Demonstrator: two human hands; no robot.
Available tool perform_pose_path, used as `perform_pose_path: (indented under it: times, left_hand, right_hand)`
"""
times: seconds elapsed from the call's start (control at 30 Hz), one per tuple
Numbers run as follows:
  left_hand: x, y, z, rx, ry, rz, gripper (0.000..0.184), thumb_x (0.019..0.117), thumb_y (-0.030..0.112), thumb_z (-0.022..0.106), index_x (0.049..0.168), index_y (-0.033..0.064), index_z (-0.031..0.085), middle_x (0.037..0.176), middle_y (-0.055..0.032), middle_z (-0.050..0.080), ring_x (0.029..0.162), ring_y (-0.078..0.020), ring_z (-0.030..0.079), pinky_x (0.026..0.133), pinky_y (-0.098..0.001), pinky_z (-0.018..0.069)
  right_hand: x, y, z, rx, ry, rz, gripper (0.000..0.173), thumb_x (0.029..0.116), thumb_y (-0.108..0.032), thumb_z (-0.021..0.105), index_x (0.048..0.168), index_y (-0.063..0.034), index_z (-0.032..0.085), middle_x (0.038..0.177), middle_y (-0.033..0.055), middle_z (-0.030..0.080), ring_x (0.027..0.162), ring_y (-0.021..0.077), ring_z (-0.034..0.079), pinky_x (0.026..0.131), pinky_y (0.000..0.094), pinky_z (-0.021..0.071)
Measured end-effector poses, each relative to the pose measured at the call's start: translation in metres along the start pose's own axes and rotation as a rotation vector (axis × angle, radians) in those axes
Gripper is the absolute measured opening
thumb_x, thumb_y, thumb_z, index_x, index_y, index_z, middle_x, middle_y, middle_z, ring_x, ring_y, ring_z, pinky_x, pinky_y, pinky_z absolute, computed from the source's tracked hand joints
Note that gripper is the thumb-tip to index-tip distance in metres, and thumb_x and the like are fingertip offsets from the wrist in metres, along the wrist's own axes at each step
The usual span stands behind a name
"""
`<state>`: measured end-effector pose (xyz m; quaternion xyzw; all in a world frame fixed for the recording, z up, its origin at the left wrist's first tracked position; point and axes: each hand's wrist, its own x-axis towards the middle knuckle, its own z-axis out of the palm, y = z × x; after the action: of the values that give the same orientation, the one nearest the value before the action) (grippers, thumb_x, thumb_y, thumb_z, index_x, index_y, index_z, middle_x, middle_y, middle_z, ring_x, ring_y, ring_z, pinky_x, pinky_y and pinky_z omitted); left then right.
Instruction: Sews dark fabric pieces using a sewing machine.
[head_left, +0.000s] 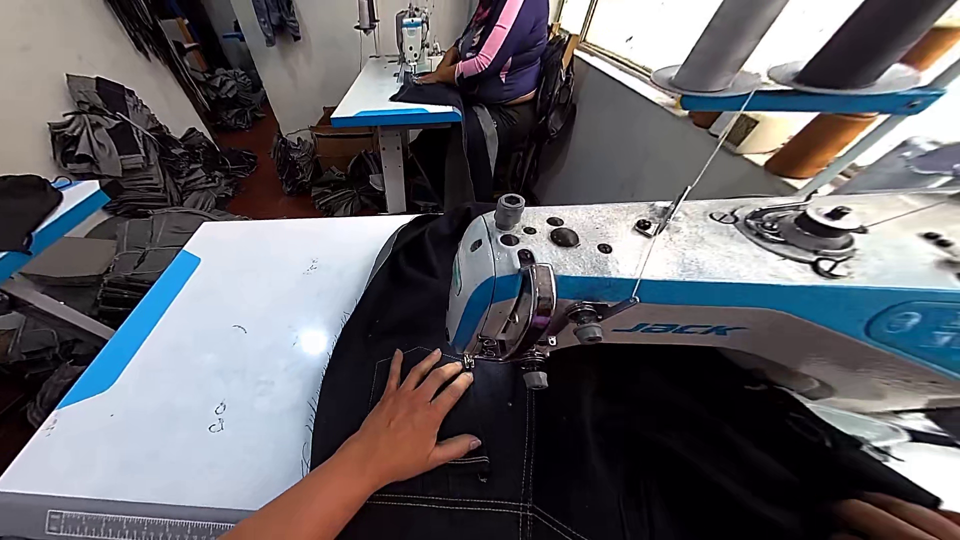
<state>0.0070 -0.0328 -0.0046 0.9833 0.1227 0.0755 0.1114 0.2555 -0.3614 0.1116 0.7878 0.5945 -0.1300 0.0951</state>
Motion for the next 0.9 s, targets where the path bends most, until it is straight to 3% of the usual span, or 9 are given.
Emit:
perform_pose_path:
  times: [0.07,0.13,0.2,0.27,0.5,0.67,0.8,0.9]
  left_hand:
    - [-0.001,-0.002,0.003,0.002,0.027,0.013,0.071,0.0993,0.068,0.040,0.153,0.0223,0.048,0.159,-0.0023,0.045,0.155,-0.0296,0.025,0.118,-0.0734,0.0119]
    - [-0.001,-0.004,0.005,0.011,0.055,0.044,0.064,0.1005,0.066,0.041,0.151,0.0268,0.051,0.158,-0.0029,0.046,0.154,-0.0312,0.027,0.117,-0.0748,0.0138]
    - [-0.002,-0.005,0.006,0.019,0.079,0.070,0.060,0.1010,0.064,0.041,0.148,0.0296,0.054,0.156,-0.0039,0.048,0.153,-0.0334,0.030,0.115,-0.0769,0.0155]
    - [-0.002,-0.005,0.006,0.011,0.080,0.071,0.059,0.1011,0.064,0.041,0.148,0.0300,0.055,0.157,-0.0033,0.048,0.153,-0.0330,0.029,0.115,-0.0768,0.0153]
    - [-0.003,-0.004,0.006,0.008,0.056,0.059,0.060,0.1015,0.065,0.039,0.149,0.0305,0.053,0.159,-0.0018,0.045,0.155,-0.0309,0.026,0.117,-0.0752,0.0138]
    - [-0.003,-0.004,0.006,0.021,0.059,0.059,0.062,0.1014,0.066,0.038,0.149,0.0303,0.053,0.157,-0.0006,0.048,0.154,-0.0314,0.028,0.117,-0.0750,0.0145]
    - [-0.003,-0.004,0.007,0.033,0.075,0.055,0.069,0.1006,0.068,0.037,0.152,0.0233,0.050,0.156,-0.0005,0.049,0.154,-0.0310,0.030,0.117,-0.0743,0.0161]
    - [-0.002,-0.004,0.006,0.015,0.053,0.047,0.069,0.1005,0.068,0.037,0.153,0.0246,0.049,0.158,0.0001,0.047,0.154,-0.0298,0.029,0.117,-0.0742,0.0146]
  right_hand:
    - [0.009,-0.046,-0.012,-0.016,0.262,-0.099,0.016,0.0976,0.007,0.053,0.097,0.0107,0.068,0.105,0.0316,0.069,0.109,0.0512,0.066,0.090,0.0627,0.0513]
    - [0.043,-0.094,-0.003,0.182,0.515,-0.281,0.019,0.1025,0.000,0.051,0.100,0.0017,0.070,0.113,0.0206,0.073,0.116,0.0373,0.068,0.097,0.0503,0.0544]
    - [0.089,-0.124,0.035,0.316,0.681,-0.425,0.019,0.1044,-0.004,0.050,0.105,-0.0051,0.069,0.118,0.0129,0.074,0.122,0.0274,0.067,0.104,0.0393,0.0533]
    - [0.123,-0.131,0.077,0.237,0.800,-0.404,0.020,0.1033,-0.008,0.050,0.107,-0.0085,0.070,0.117,0.0087,0.075,0.120,0.0242,0.068,0.103,0.0349,0.0537]
    - [0.131,-0.118,0.113,0.362,0.828,-0.375,0.022,0.1015,-0.010,0.048,0.107,-0.0125,0.069,0.117,0.0063,0.074,0.123,0.0214,0.065,0.104,0.0314,0.0501]
    - [0.132,-0.118,0.112,0.357,0.818,-0.372,0.022,0.1018,-0.009,0.048,0.107,-0.0131,0.068,0.117,0.0054,0.074,0.123,0.0204,0.064,0.104,0.0312,0.0496]
    - [0.132,-0.120,0.112,0.393,0.803,-0.385,0.021,0.1013,-0.009,0.049,0.107,-0.0130,0.068,0.117,0.0060,0.073,0.124,0.0207,0.064,0.104,0.0314,0.0492]
    - [0.100,-0.100,0.079,0.418,0.859,-0.302,0.019,0.1027,-0.011,0.056,0.111,-0.0101,0.072,0.116,0.0100,0.075,0.120,0.0215,0.067,0.103,0.0360,0.0530]
